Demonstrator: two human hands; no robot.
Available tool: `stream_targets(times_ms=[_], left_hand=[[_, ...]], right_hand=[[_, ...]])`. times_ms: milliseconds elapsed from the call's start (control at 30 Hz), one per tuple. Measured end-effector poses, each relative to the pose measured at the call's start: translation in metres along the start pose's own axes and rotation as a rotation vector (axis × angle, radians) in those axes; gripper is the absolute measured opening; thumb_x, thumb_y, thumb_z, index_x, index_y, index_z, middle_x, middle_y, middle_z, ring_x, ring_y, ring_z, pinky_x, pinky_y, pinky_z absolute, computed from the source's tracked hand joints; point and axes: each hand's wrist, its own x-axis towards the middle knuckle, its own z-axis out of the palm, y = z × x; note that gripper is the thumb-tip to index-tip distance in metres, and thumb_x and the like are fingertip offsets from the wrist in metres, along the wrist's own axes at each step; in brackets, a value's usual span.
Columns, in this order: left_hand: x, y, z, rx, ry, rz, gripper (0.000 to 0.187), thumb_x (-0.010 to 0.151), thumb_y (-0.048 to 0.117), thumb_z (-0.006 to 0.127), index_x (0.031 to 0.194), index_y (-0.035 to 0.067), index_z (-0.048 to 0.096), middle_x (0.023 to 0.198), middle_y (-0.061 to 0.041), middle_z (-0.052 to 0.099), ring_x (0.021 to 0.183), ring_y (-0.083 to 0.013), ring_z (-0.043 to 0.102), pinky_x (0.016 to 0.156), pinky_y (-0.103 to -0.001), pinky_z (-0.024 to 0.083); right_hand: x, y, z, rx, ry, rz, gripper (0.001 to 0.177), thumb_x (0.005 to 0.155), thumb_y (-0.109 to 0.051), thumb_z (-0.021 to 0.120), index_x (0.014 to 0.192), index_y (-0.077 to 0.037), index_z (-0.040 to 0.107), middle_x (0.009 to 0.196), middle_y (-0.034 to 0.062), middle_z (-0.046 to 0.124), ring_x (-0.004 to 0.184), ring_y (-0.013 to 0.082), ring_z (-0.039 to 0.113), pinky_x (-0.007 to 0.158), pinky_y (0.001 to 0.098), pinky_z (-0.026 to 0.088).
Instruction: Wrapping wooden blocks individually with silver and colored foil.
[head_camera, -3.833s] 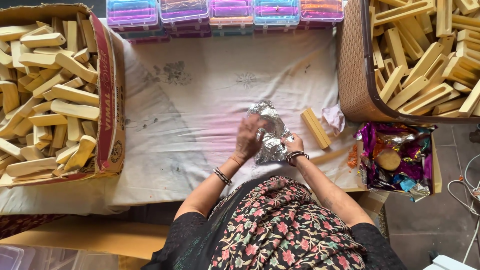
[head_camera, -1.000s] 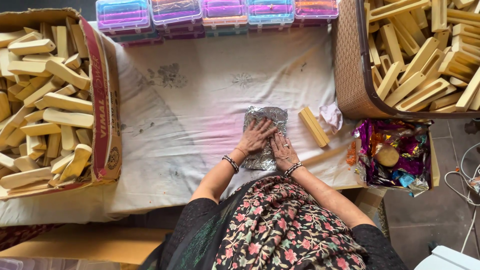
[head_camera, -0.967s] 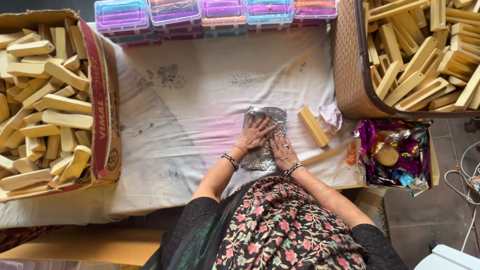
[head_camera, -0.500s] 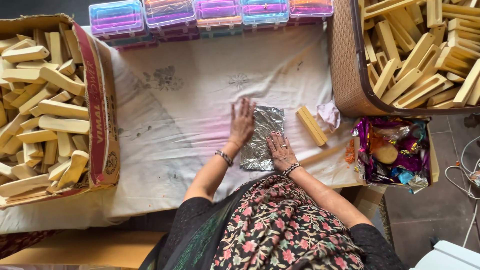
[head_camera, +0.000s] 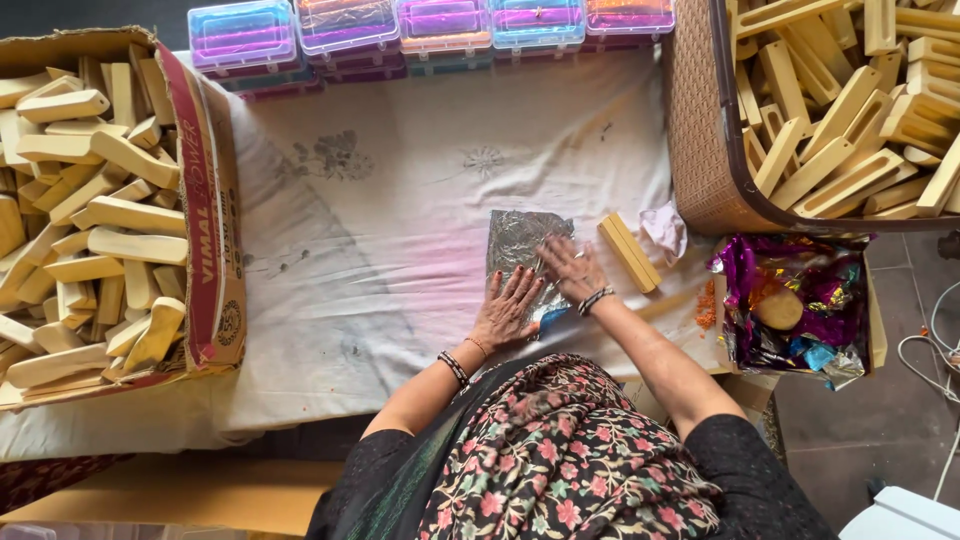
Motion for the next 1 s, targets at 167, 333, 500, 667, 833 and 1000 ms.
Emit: stream_targets(times_ms=[167, 333, 500, 667, 833, 1000], left_hand=[[-0.001, 0.002, -0.009, -0.106, 0.043, -0.013, 0.093, 0.095, 0.075, 0.034, 0.166, 0.017, 0.019, 0.174, -0.010, 0.012, 0.160, -0.0276, 0.003, 0.127, -0.057, -0.004], [0.002, 0.000, -0.016, 0.096, -0.082, -0.010, 0.094, 0.091, 0.072, 0.038, 0.167, 0.020, 0.016, 0.174, -0.007, 0.011, 0.160, -0.0271, 0.001, 0.126, -0.057, -0.005], [0.013, -0.008, 0.009, -0.209, 0.031, -0.016, 0.099, 0.094, 0.077, 0.041, 0.168, 0.017, 0.015, 0.175, -0.011, 0.009, 0.161, -0.0273, 0.000, 0.127, -0.055, -0.006], [0.029, -0.022, 0.014, -0.027, 0.049, -0.027, 0.096, 0.092, 0.074, 0.045, 0.167, 0.021, 0.018, 0.174, -0.008, 0.013, 0.161, -0.0257, 0.004, 0.128, -0.054, -0.007], [0.033, -0.020, 0.004, 0.073, -0.007, -0.054, 0.096, 0.088, 0.068, 0.051, 0.166, 0.023, 0.020, 0.173, -0.008, 0.016, 0.160, -0.0254, 0.006, 0.126, -0.054, -0.004], [0.036, -0.008, -0.004, -0.011, 0.053, -0.039, 0.091, 0.077, 0.059, 0.060, 0.156, 0.035, 0.022, 0.167, -0.011, 0.015, 0.153, -0.0367, 0.004, 0.117, -0.065, -0.006]], right_hand=[[0.007, 0.023, -0.018, 0.104, 0.100, 0.140, 0.055, 0.099, -0.037, 0.055, 0.151, -0.025, 0.042, 0.163, 0.0089, 0.033, 0.147, 0.0282, 0.035, 0.117, 0.0510, 0.033], [-0.010, 0.041, 0.013, 0.222, 0.332, 0.295, 0.035, 0.115, -0.025, 0.048, 0.149, -0.025, 0.057, 0.160, 0.0016, 0.055, 0.124, 0.0179, 0.059, 0.100, 0.0375, 0.051], [-0.061, 0.048, -0.005, 0.008, 0.774, 0.454, 0.082, 0.075, -0.030, 0.081, 0.145, -0.004, 0.047, 0.141, 0.0194, 0.058, 0.127, 0.0367, 0.060, 0.103, 0.0505, 0.046], [-0.067, 0.079, 0.037, 0.216, 0.552, 0.607, 0.075, 0.084, -0.030, 0.080, 0.147, -0.006, 0.048, 0.133, 0.0198, 0.060, 0.118, 0.0388, 0.061, 0.097, 0.0497, 0.050], [-0.064, 0.059, -0.001, 0.366, 0.460, 0.668, 0.055, 0.090, -0.032, 0.078, 0.135, -0.011, 0.056, 0.125, 0.0160, 0.062, 0.115, 0.0383, 0.061, 0.089, 0.0513, 0.052], [-0.045, 0.009, -0.022, 0.524, 0.597, 0.282, 0.051, 0.099, -0.031, 0.072, 0.138, -0.006, 0.052, 0.120, 0.0179, 0.061, 0.106, 0.0344, 0.062, 0.088, 0.0474, 0.054]])
